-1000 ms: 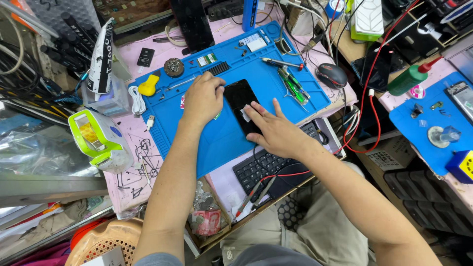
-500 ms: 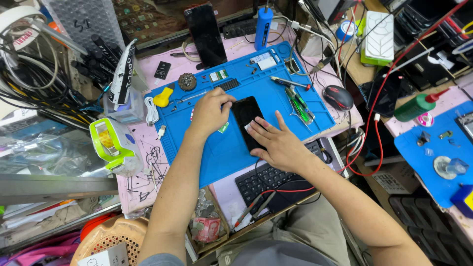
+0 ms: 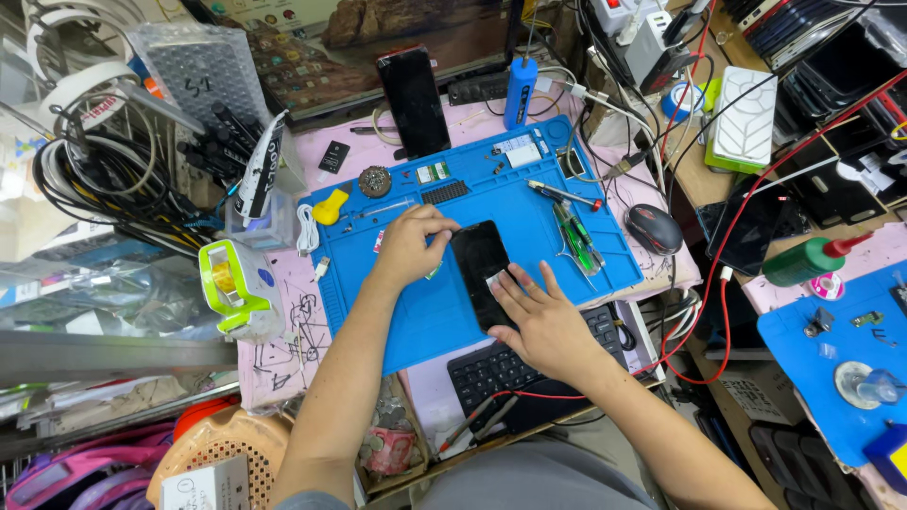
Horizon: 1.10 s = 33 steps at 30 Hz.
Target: The person wipes a mobile phone screen with a cloth, fits a blue back cover onto the device, connects a charging cable, and then handles various small components and a circuit board on the repair bench.
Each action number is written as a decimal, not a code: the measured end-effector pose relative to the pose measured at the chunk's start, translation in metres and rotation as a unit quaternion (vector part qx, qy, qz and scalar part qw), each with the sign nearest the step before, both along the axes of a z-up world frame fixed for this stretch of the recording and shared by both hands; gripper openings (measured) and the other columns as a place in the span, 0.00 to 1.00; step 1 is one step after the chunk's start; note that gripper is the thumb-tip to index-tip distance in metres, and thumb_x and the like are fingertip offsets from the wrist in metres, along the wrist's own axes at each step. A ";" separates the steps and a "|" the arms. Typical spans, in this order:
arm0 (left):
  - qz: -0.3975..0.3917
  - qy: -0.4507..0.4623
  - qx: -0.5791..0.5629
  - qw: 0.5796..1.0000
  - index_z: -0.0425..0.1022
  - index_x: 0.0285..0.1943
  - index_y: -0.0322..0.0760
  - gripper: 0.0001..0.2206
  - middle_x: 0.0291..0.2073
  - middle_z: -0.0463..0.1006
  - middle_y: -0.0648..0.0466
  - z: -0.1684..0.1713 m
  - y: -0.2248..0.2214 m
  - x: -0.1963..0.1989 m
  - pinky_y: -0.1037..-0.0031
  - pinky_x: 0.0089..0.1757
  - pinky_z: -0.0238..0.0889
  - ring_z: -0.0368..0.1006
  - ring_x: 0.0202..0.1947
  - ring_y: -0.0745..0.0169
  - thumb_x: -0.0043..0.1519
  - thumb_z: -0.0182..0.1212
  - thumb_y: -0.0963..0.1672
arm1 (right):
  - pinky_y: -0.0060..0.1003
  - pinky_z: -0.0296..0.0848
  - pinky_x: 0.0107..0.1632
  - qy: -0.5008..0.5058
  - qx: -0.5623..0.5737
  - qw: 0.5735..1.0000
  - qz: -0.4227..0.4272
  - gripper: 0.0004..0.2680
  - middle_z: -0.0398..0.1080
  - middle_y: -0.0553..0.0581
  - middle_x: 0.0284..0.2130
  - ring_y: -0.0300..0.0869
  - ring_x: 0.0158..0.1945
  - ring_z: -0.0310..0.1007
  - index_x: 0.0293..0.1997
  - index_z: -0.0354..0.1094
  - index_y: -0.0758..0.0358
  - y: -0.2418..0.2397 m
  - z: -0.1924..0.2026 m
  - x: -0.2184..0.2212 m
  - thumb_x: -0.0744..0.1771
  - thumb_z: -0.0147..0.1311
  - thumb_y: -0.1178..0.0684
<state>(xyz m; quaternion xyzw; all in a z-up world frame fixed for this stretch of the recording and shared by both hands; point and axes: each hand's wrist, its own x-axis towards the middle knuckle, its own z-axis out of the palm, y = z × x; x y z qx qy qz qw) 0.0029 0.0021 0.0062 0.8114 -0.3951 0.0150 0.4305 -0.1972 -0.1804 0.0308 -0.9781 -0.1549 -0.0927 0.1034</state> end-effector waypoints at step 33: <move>0.030 0.044 -0.038 0.998 0.82 0.43 0.37 0.07 0.33 0.77 0.51 -0.015 0.009 0.009 0.68 0.35 0.69 0.75 0.31 0.55 0.60 0.60 0.39 | 0.55 0.47 0.73 -0.028 0.024 0.997 0.073 0.25 0.65 0.70 0.63 0.56 0.71 0.58 0.66 0.60 0.74 0.016 -0.014 0.058 0.69 0.48 0.39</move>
